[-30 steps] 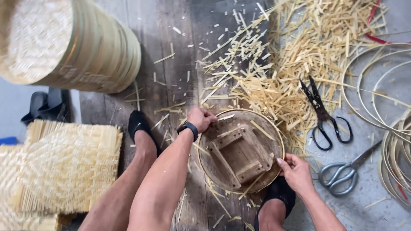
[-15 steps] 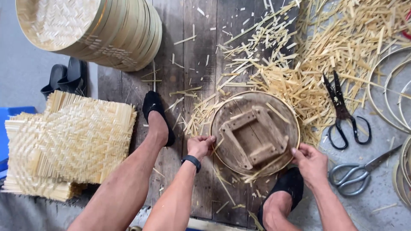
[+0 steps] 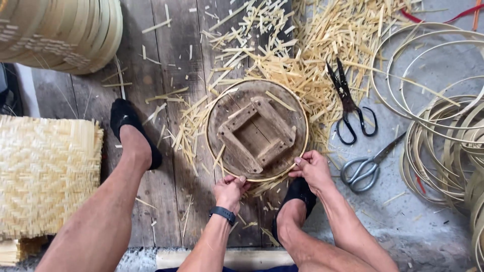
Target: Assembling and trimming bamboo steamer baskets using wooden forms and scissors.
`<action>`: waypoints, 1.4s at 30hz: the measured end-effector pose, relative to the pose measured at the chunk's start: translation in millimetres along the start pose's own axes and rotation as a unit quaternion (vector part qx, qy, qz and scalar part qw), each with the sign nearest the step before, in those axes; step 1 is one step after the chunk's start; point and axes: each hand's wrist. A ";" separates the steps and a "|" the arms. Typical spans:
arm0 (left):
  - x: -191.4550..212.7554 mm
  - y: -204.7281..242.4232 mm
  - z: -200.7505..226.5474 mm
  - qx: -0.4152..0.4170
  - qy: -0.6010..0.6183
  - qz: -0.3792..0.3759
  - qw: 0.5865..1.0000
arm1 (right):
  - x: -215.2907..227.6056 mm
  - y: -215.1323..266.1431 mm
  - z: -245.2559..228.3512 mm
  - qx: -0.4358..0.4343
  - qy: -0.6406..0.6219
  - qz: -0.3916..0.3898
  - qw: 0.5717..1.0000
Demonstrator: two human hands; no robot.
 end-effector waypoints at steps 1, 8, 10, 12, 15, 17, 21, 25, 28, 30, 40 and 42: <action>-4.1 1.1 4.0 0.002 -0.021 0.023 1.000 | 1.0 -2.2 2.8 0.013 0.012 0.014 1.000; -21.5 6.2 66.7 0.025 0.041 0.069 0.996 | -61.8 105.5 -109.1 0.291 0.290 0.182 0.893; -34.7 32.3 107.0 0.018 -0.016 0.069 0.997 | -93.2 109.9 -127.5 0.335 0.329 0.106 0.876; -54.9 57.5 141.8 0.008 -0.071 0.063 0.995 | -119.9 113.5 -151.1 0.380 0.367 0.037 0.848; -66.8 105.2 168.8 -0.271 -0.372 0.066 0.886 | -146.1 133.4 -163.2 0.332 0.328 -0.083 0.881; -81.0 119.8 190.8 -0.537 -0.390 -0.009 0.748 | -153.8 148.4 -176.6 0.151 0.015 -0.208 0.966; -98.7 113.6 206.9 -0.611 -0.363 -0.128 0.692 | -130.7 123.2 -148.4 0.155 -0.161 -0.289 0.931; -87.7 101.4 211.9 -0.644 -0.414 -0.155 0.624 | -39.5 63.2 -51.8 0.298 0.033 -0.137 0.944; -86.7 64.4 245.8 -0.602 -0.335 -0.082 0.720 | -14.2 25.1 -33.9 0.356 0.142 -0.036 0.923; -72.9 43.9 273.7 -0.592 -0.325 -0.022 0.737 | -22.6 23.3 -30.6 0.322 0.068 -0.086 0.940; -46.1 -23.5 328.8 -0.358 -0.234 -0.055 0.902 | -70.4 74.4 -50.7 -0.003 -0.262 -0.306 0.915; -44.0 -55.5 306.1 -0.317 -0.257 -0.062 0.911 | -67.2 85.8 -54.7 -0.016 -0.207 -0.324 0.923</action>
Point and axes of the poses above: each hand's wrist, its own y-axis away from the middle knuckle, its own x-axis out of the back of the hand, z = x × y, and after that the axes turned 10 degrees about -x, right-handed
